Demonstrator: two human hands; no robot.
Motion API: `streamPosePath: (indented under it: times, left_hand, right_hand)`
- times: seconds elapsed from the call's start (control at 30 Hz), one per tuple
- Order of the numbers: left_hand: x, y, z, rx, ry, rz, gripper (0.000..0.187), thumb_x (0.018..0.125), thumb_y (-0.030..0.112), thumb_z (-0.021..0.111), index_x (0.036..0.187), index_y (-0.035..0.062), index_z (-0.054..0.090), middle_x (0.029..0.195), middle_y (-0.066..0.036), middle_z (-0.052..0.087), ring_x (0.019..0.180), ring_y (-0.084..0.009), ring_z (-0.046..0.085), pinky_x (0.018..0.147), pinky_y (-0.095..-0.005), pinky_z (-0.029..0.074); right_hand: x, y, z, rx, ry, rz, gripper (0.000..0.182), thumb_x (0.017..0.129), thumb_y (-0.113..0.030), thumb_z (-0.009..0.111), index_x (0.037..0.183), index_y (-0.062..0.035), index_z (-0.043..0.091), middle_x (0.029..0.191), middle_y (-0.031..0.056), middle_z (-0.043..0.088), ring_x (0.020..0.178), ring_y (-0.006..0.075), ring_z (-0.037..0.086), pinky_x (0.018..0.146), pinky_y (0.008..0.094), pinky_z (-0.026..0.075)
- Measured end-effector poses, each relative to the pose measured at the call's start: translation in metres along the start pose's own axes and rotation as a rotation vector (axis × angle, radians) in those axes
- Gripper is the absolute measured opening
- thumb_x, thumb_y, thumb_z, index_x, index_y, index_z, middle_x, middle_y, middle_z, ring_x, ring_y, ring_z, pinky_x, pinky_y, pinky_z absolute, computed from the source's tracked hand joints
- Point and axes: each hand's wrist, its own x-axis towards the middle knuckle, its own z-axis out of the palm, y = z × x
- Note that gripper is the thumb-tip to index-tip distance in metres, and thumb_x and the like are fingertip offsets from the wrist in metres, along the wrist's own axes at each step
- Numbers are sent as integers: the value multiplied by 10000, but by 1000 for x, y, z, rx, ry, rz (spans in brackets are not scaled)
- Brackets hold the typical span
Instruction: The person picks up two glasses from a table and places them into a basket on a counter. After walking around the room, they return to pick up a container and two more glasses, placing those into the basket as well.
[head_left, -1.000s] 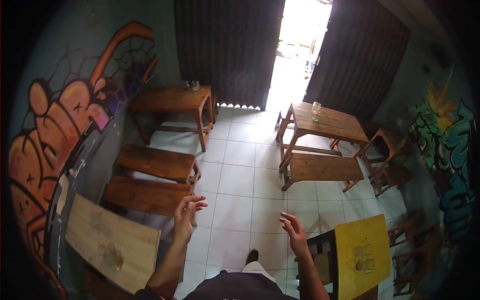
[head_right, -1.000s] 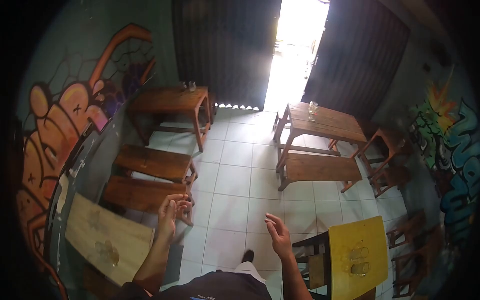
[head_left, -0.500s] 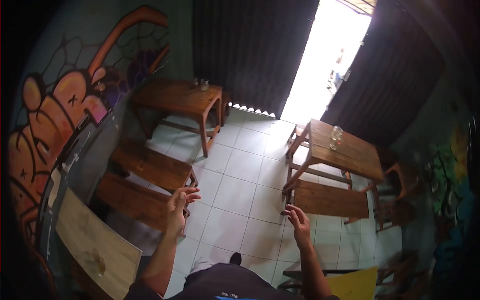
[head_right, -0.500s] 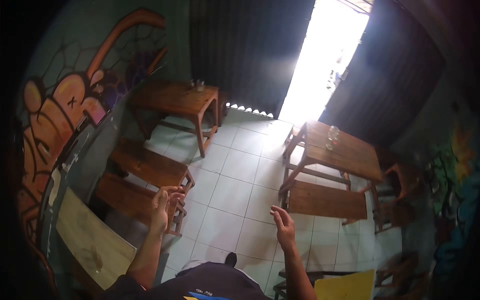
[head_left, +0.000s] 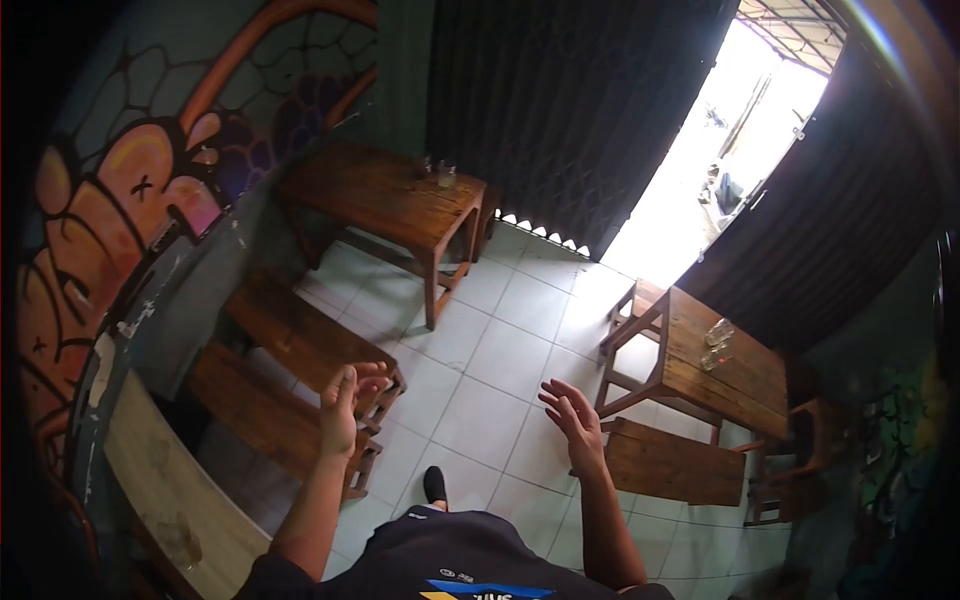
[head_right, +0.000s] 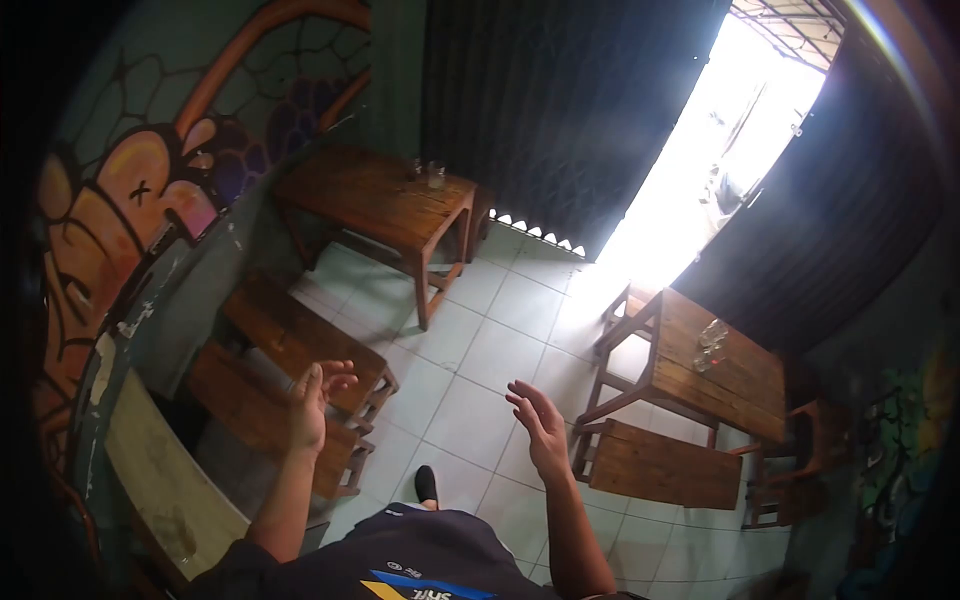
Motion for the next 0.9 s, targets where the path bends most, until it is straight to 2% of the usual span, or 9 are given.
streamPosePath:
  times: [0.13, 0.17, 0.27, 0.43, 0.5, 0.63, 0.7, 0.77, 0.9]
  left_hand:
    - [76, 1, 36, 8, -102, 54, 398, 1008, 374, 420, 1037, 23, 608, 1073, -133, 659, 917, -195, 651, 889, -323, 457]
    - [91, 1, 47, -16, -156, 62, 398, 1008, 371, 420, 1039, 22, 608, 1071, -134, 659, 921, -199, 651, 898, -326, 454]
    - [126, -6, 80, 10, -295, 65, 400, 1007, 370, 425, 1050, 17, 608, 1069, -135, 657, 939, -212, 648, 927, -352, 448]
    - [172, -48, 115, 5, -437, 13, 413, 1003, 382, 433, 1063, 12, 606, 1065, -130, 658, 936, -210, 649, 910, -354, 457]
    - [189, -61, 126, 30, -389, -119, 363, 1013, 331, 426, 1101, 26, 602, 1097, -104, 653, 967, -172, 630, 911, -332, 440]
    - [226, -84, 160, 108, -303, -120, 357, 1010, 327, 444, 1096, 18, 600, 1085, -93, 651, 947, -153, 621, 909, -321, 444]
    - [245, -89, 177, 26, -424, -106, 306, 989, 285, 509, 1119, 24, 598, 1116, -81, 641, 967, -145, 618, 893, -304, 461]
    - [261, -83, 190, 121, -521, -110, 296, 983, 277, 525, 1138, 37, 600, 1126, -71, 642, 1001, -147, 619, 904, -312, 462]
    - [289, -75, 198, 170, -414, -85, 284, 971, 259, 550, 1150, 43, 593, 1131, -68, 641, 1021, -148, 618, 918, -311, 466]
  right_hand:
    - [44, -20, -17, -57, 70, -77, 370, 991, -211, 491, 1304, -13, 497, 1276, 101, 564, 1161, 201, 550, 966, 317, 411]
    - [53, -19, -25, -98, 99, -71, 410, 991, -280, 487, 1322, -38, 482, 1313, 108, 542, 1187, 218, 542, 987, 339, 419]
    - [71, -16, -42, -82, 184, -58, 412, 989, -291, 488, 1321, -47, 483, 1313, 105, 542, 1179, 217, 544, 979, 338, 422]
    - [109, 20, -88, 26, 318, 143, 396, 985, -293, 506, 1288, -38, 509, 1277, 113, 562, 1151, 236, 562, 959, 355, 447]
    - [135, 22, -108, 15, 306, 162, 397, 985, -300, 502, 1282, -37, 513, 1272, 117, 568, 1145, 240, 567, 955, 365, 448]
    - [206, 27, -145, 56, 310, 170, 409, 996, -321, 470, 1280, -29, 499, 1265, 120, 582, 1109, 216, 591, 919, 332, 464]
    - [249, 21, -151, 80, 270, 154, 394, 1001, -319, 460, 1259, -27, 516, 1243, 121, 596, 1094, 213, 600, 907, 330, 470]
    - [292, 11, -147, 48, 238, 158, 379, 1005, -308, 451, 1246, -26, 527, 1224, 121, 607, 1083, 213, 607, 892, 324, 476]
    - [362, 1, -126, 10, 4, 164, 364, 988, -301, 487, 1213, -23, 559, 1224, 112, 593, 1099, 220, 582, 936, 354, 441]
